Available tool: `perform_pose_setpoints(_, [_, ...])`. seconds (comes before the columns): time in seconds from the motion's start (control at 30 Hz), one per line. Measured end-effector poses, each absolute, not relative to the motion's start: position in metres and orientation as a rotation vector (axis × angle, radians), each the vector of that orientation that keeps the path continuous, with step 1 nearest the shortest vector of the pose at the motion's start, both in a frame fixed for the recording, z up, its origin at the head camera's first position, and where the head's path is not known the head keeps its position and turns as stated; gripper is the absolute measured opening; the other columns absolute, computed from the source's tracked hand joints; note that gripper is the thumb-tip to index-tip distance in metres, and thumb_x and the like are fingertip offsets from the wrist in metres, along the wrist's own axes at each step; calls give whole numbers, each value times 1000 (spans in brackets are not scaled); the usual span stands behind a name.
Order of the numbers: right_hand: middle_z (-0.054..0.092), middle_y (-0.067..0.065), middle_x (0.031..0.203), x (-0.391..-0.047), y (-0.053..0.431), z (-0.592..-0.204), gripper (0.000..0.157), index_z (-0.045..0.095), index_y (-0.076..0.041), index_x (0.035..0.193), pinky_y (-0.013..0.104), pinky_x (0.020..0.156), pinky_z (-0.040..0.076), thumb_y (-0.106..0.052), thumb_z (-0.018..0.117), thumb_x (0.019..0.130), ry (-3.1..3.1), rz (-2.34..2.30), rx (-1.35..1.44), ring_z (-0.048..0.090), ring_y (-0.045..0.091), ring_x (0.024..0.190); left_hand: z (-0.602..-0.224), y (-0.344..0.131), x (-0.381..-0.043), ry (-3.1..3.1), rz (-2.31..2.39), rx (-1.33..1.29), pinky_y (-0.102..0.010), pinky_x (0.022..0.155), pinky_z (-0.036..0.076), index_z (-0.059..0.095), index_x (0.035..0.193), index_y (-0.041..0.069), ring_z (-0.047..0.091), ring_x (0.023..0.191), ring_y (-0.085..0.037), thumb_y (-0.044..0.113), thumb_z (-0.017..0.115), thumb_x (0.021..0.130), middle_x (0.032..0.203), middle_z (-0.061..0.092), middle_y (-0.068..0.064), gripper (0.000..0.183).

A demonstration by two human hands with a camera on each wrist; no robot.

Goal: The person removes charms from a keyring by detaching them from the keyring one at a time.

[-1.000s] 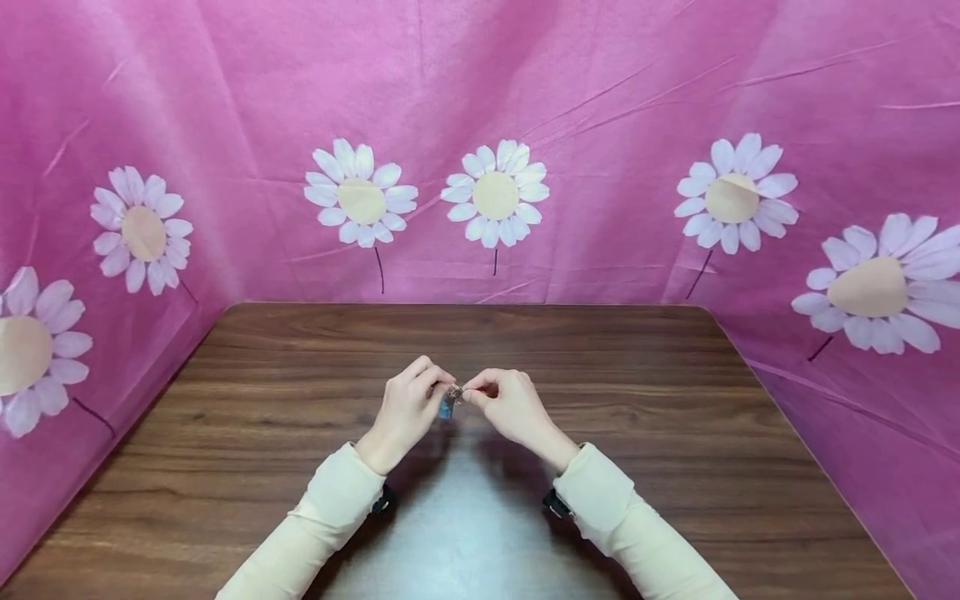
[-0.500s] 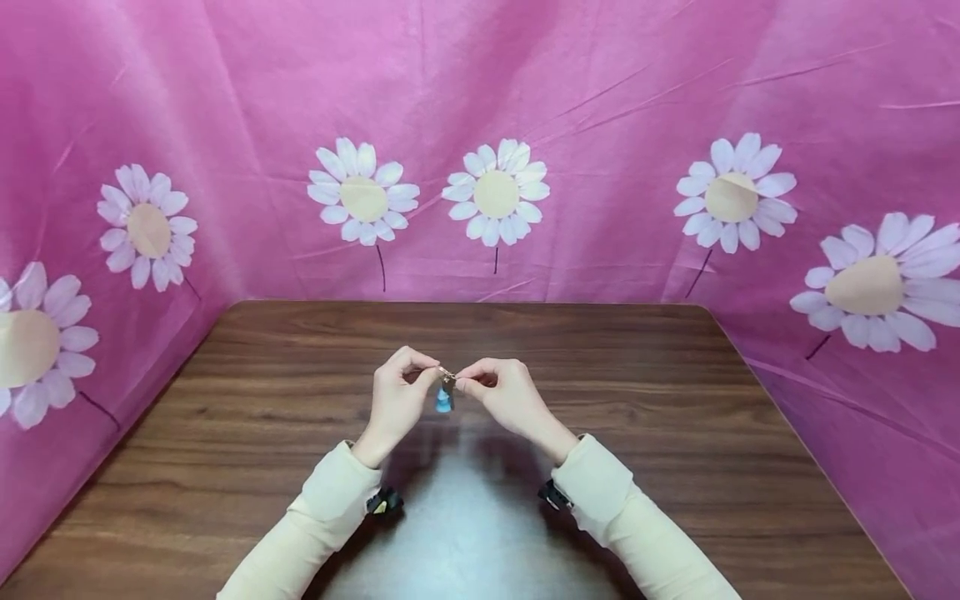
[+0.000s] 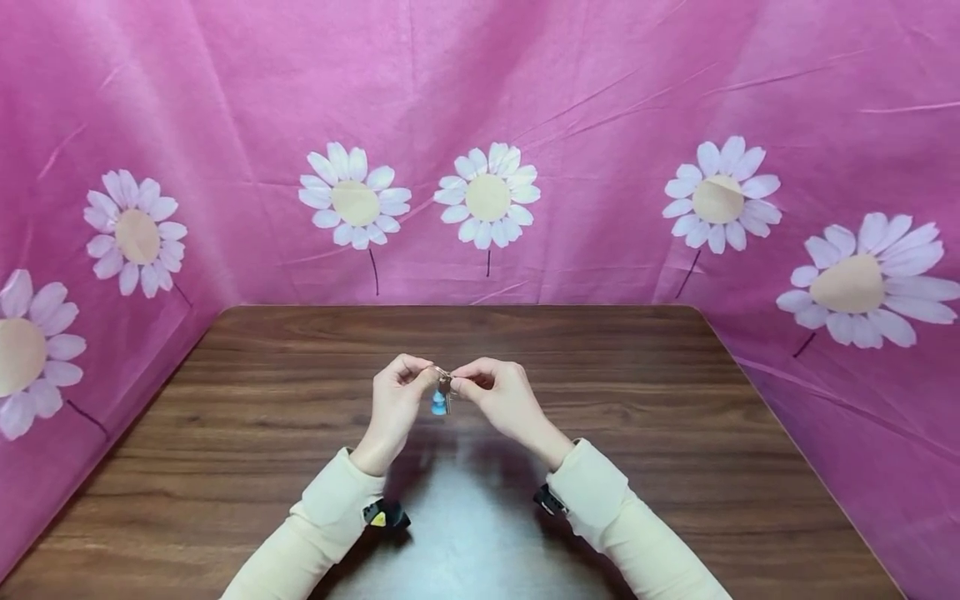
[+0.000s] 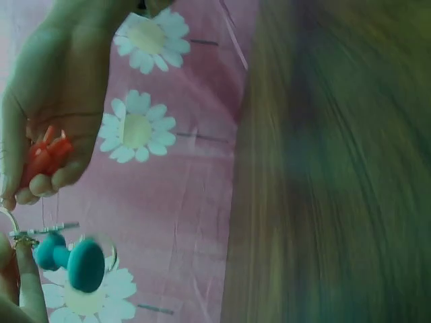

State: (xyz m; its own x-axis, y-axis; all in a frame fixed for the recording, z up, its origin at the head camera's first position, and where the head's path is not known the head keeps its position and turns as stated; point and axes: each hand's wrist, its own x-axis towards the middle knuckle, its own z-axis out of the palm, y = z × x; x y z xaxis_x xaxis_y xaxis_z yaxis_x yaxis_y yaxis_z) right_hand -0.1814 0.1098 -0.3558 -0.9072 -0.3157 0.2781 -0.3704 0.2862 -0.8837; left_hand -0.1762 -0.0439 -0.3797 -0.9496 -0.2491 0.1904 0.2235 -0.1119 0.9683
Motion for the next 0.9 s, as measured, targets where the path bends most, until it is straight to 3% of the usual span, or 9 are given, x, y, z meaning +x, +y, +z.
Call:
perform_pose_setpoints(0.23, [70,10,82,-182,112,-356,11,70,-5,90,21,60,51,-11,68,81,-2475,1675,675,62,5,68,-380,-42,-174,-1798,-2281,86,-17,62,48,62,80,2,57,65,-4,-4,66,77,70,61,6,7])
perform_pose_setpoints(0.43, [69,8,84,-181,120,-365,18,70,-5,94,21,60,50,-11,72,77,-2568,1644,699,58,5,68,-386,-47,-170,-1980,-2173,13,-14,54,41,62,85,-6,53,60,-2,-1,67,78,72,62,4,10])
perform_pose_setpoints(0.6, [68,5,83,-179,123,-364,20,71,-5,95,21,59,48,-9,73,76,-2574,1529,784,55,5,67,-389,-52,-170,-2028,-2115,-80,-15,60,46,61,87,-10,57,65,-2,-2,66,79,76,65,-6,13])
perform_pose_setpoints(0.73, [68,0,79,-179,122,-359,12,72,-9,90,21,54,45,-10,71,78,-2575,1388,782,51,4,62,-391,-56,-172,-2198,-1976,-176,-18,61,47,64,84,-3,58,65,-5,3,67,79,78,66,-11,9])
perform_pose_setpoints(0.9, [67,-1,74,-179,120,-356,7,71,-9,86,19,53,43,-10,70,79,-2607,1319,782,50,4,59,-395,-55,-175,-2403,-1682,-341,-20,62,50,65,82,5,61,67,-10,9,68,80,78,68,-7,6])
